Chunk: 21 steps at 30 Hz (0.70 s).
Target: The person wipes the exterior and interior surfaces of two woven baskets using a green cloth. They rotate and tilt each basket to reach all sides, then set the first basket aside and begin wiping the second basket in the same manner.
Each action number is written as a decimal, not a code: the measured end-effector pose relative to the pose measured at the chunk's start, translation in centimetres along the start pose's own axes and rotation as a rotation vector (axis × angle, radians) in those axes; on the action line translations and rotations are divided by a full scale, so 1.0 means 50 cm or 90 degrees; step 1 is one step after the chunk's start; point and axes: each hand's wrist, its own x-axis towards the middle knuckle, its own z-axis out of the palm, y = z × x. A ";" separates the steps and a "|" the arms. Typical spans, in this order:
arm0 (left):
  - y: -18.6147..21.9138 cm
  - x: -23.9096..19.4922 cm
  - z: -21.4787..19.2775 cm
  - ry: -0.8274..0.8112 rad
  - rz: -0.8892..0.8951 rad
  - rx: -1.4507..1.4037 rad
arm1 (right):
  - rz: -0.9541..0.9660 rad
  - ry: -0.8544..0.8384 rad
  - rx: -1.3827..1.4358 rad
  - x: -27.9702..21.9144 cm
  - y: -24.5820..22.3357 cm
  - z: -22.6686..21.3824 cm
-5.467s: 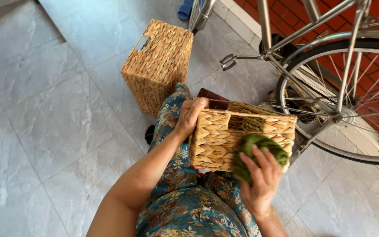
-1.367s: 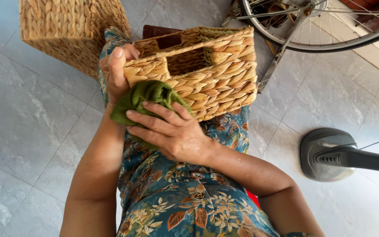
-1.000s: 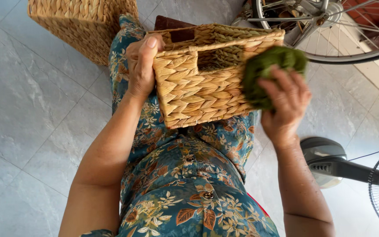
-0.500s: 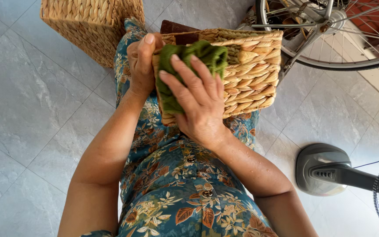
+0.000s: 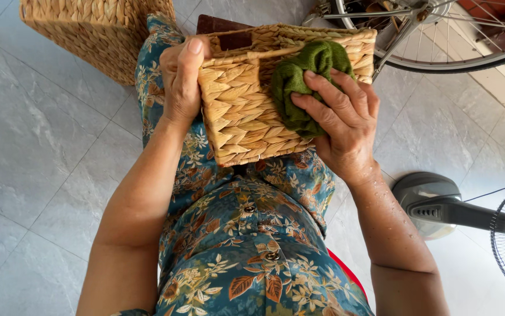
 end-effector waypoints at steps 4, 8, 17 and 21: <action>0.001 0.001 0.000 0.008 -0.009 0.000 | 0.036 0.060 0.040 -0.029 0.015 0.003; -0.007 -0.004 -0.019 0.023 -0.006 0.008 | 0.136 0.126 0.116 -0.063 -0.002 0.019; -0.049 0.015 -0.013 0.006 0.418 0.213 | -0.157 -0.114 0.159 -0.053 -0.171 0.078; -0.034 0.022 -0.032 -0.016 0.353 0.143 | -0.201 -0.091 0.164 -0.016 -0.185 0.083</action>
